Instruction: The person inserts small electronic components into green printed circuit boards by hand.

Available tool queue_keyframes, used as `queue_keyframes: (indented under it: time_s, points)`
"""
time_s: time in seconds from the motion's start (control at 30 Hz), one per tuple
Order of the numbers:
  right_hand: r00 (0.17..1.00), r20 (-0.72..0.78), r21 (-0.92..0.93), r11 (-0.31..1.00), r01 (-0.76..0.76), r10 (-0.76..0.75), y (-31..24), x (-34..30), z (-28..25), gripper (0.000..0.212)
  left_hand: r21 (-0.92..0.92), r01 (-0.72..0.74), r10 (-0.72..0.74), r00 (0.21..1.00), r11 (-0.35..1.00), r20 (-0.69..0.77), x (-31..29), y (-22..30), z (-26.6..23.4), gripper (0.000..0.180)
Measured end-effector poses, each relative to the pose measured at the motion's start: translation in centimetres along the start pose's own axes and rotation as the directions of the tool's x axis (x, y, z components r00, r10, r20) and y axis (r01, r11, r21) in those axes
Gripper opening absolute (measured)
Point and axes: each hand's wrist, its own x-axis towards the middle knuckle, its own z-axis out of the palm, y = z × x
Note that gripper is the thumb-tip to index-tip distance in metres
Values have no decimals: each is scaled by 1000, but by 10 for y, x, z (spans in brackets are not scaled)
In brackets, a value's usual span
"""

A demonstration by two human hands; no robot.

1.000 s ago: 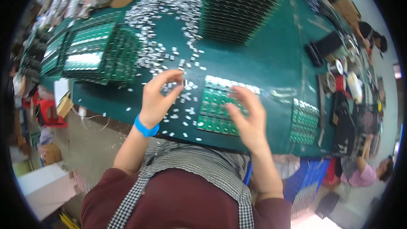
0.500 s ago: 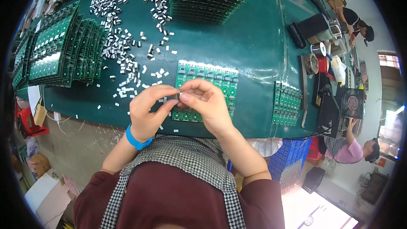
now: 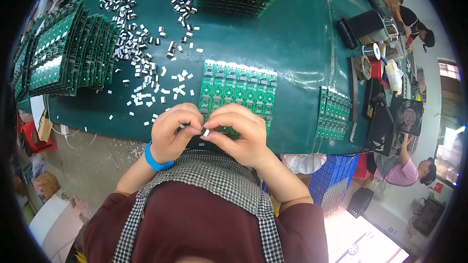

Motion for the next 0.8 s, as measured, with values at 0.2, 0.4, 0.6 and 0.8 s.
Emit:
queue_keyframes:
  time_s: [0.2,0.4,0.6,0.8]
  points:
    - [996,60,-37,997,63,-60,-2,2,-2,23,32,-80,80,997,996,9,-5,-3,3,11]
    - [990,137,-210,976,62,-34,-7,9,-7,20,64,90,-87,995,994,-57,-10,3,0,21]
    - [999,42,-250,968,27,-17,-2,2,3,20,259,-17,42,995,966,-92,-12,-1,-6,15]
    - [993,37,-174,979,-103,111,-2,5,6,17,245,11,16,994,969,-108,-13,-1,-9,10]
